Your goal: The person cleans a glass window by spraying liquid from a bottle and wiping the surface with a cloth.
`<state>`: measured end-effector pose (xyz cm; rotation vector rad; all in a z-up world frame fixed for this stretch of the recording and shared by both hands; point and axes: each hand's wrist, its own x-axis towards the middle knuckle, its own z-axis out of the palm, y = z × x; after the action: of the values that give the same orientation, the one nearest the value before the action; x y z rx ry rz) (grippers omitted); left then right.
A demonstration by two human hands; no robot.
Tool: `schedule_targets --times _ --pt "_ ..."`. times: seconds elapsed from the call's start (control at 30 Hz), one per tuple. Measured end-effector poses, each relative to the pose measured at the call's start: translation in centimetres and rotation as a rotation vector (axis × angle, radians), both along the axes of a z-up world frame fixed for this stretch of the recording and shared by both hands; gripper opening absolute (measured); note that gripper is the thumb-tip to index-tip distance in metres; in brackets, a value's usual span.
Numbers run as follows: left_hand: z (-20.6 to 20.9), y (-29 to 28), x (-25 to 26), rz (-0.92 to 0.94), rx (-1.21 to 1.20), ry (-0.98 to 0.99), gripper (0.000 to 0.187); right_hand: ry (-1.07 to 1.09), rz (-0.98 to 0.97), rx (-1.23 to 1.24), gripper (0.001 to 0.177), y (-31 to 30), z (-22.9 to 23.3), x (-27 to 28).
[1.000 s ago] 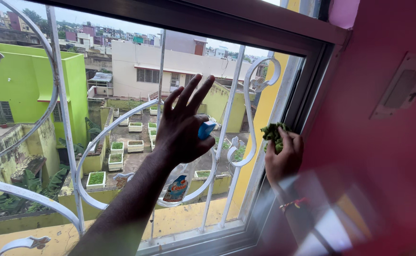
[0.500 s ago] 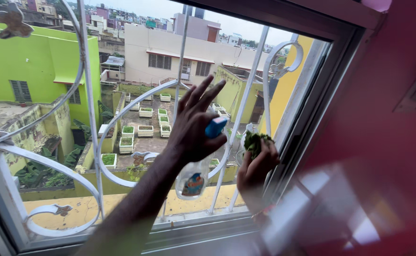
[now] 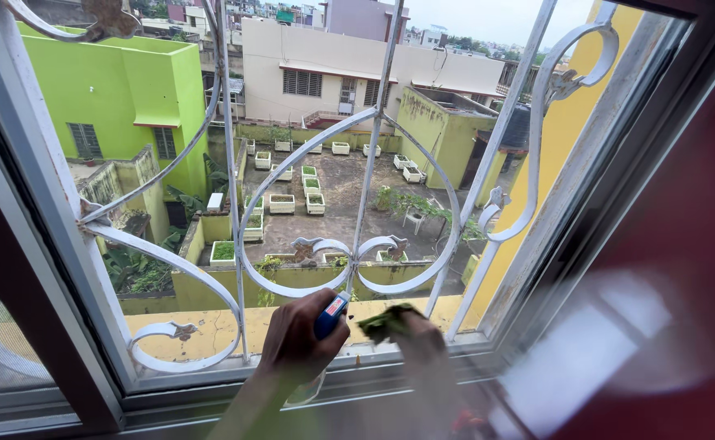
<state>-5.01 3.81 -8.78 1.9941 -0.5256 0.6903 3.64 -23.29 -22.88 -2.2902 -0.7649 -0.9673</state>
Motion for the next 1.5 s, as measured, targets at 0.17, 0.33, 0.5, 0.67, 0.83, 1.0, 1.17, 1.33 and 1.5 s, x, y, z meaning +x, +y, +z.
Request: schedule_targets --times 0.17,0.33,0.5,0.67,0.83,1.0,1.17,1.33,1.5 --pt "-1.5 1.2 -1.0 -0.029 0.050 0.029 0.016 -0.391 -0.503 0.425 0.030 -6.1 3.6 -0.5" --pt "-2.8 0.4 -2.9 -0.088 0.047 0.035 0.013 -0.265 -0.656 0.540 0.036 -7.0 6.2 -0.3" --pt "-3.1 1.9 -3.2 -0.152 0.008 0.015 0.011 -0.099 -0.648 0.620 0.039 -6.0 7.9 -2.7" --pt "-2.9 3.9 -3.9 -0.128 0.022 -0.032 0.012 -0.063 -1.016 0.469 0.034 -1.3 8.6 -2.3" --pt "-2.7 3.9 -4.1 -0.061 0.051 -0.009 0.016 -0.271 -0.604 0.623 0.034 4.8 6.2 -1.4" --pt "-2.3 3.1 -3.3 -0.063 0.014 -0.086 0.016 -0.262 -0.674 0.597 0.036 -2.2 7.6 0.2" --pt "-2.3 4.1 -3.2 -0.043 -0.006 -0.125 0.013 -0.381 -0.561 0.870 0.035 -4.4 9.0 2.7" --pt "-0.6 5.5 -3.5 0.035 0.103 -0.183 0.015 -0.351 -0.580 0.677 0.031 7.1 9.6 -0.7" --pt "0.5 5.8 -3.2 0.156 0.178 -0.505 0.023 -0.399 -0.279 0.055 0.035 12.9 6.7 -5.4"
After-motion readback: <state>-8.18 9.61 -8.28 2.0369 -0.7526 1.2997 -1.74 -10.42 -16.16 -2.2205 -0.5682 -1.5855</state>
